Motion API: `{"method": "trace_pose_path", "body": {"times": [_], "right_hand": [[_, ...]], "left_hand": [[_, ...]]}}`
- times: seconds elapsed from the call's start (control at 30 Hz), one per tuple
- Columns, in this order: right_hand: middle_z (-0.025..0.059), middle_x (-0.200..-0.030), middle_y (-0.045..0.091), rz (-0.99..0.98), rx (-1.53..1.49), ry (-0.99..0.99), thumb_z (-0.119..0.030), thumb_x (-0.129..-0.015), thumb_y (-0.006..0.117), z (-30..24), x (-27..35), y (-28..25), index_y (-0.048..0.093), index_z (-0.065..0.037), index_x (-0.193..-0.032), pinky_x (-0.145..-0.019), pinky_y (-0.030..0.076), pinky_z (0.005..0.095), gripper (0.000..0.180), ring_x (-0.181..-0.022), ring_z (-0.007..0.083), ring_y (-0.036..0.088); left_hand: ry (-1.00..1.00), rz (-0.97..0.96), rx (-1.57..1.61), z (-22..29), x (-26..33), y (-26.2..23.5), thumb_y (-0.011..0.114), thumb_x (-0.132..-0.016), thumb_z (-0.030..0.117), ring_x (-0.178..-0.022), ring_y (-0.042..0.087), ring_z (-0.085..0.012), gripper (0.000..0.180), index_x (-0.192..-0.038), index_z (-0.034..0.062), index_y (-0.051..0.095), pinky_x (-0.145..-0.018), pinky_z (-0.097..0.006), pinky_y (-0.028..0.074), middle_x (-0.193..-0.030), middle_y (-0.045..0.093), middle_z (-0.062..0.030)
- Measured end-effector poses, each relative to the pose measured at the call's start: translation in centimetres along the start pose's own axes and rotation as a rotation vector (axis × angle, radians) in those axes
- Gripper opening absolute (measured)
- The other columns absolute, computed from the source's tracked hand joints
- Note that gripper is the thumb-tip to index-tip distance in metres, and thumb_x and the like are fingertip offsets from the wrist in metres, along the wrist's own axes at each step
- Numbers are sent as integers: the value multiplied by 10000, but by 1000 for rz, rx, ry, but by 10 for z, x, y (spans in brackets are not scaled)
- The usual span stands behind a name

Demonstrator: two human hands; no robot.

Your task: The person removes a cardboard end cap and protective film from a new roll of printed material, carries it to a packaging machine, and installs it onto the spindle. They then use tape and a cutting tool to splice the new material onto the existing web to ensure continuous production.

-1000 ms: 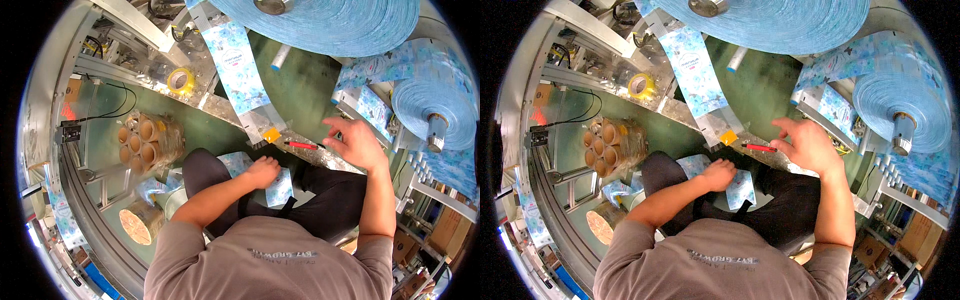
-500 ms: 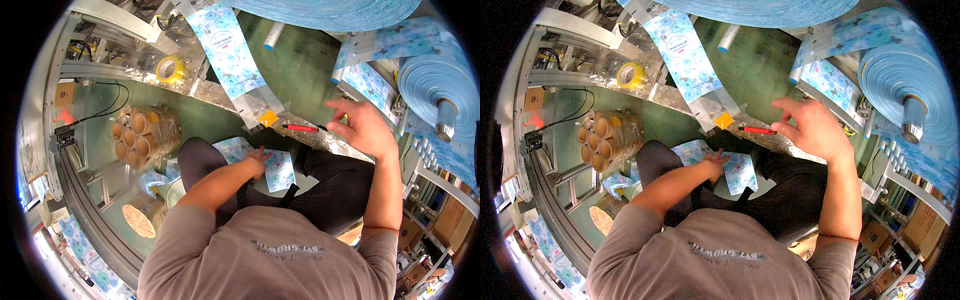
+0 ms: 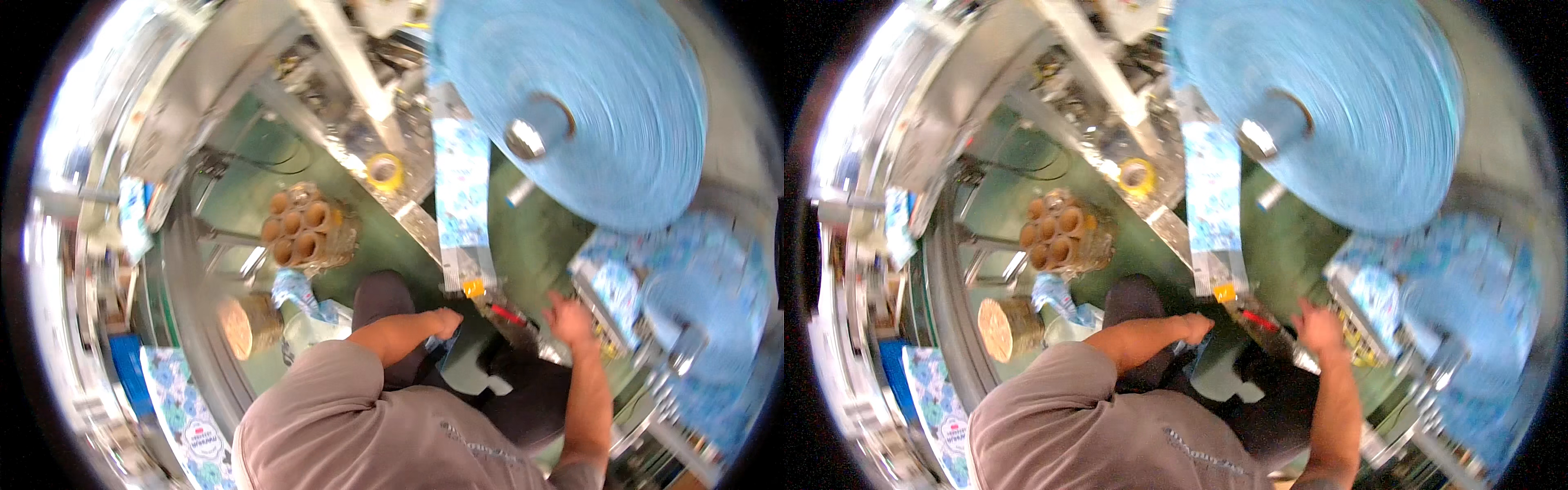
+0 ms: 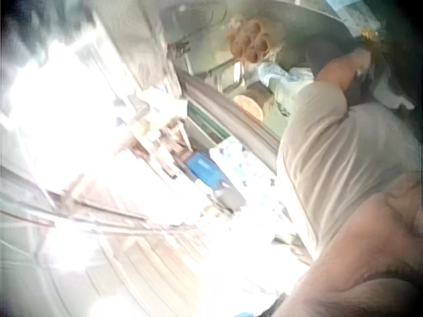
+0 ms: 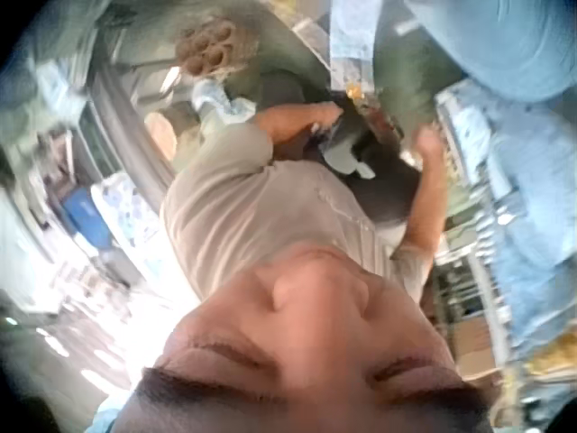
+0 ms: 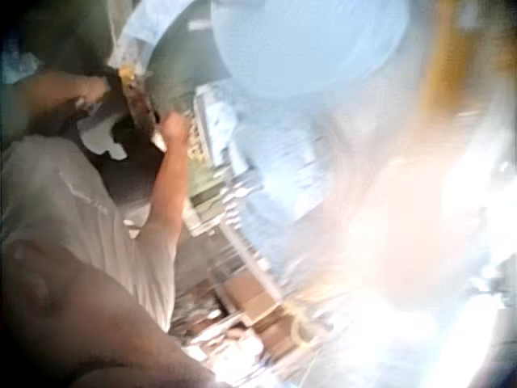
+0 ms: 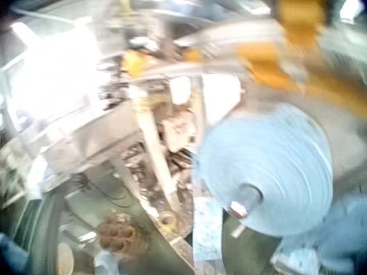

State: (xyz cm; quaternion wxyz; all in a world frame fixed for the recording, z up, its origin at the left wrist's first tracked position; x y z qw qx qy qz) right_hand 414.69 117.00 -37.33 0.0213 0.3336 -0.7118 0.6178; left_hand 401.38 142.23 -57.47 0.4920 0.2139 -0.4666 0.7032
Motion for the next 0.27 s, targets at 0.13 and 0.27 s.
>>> {"method": "trace_pose_path", "body": {"times": [0.13, 0.27], "right_hand": [[216, -1020, 740, -84, -121, 146, -316, -881, 709, 18, 59, 20, 659, -102, -1267, -858, 574, 506, 444, -940, 394, 718], [210, -1147, 731, -106, -250, 224, -329, -857, 752, -10, 114, -18, 662, -116, -1298, -942, 564, 444, 498, -1028, 357, 719]], "left_hand": [[-139, 231, 0, 12, 61, -57, 653, -829, 115, -1132, 671, -410, 395, -1215, 31, 664, -921, -571, 535, -1203, 703, -175], [-338, 313, 24, 2, 115, -100, 803, -775, 227, -1299, 562, -401, 554, -1292, 107, 644, -1064, -733, 325, -1338, 637, -160]]}}
Point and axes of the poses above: each hand's wrist, its own x-axis away from the middle knuckle, its own y-axis out of the palm, z = x × y, the point moved 8 cm from there along -x, towards the middle knuckle
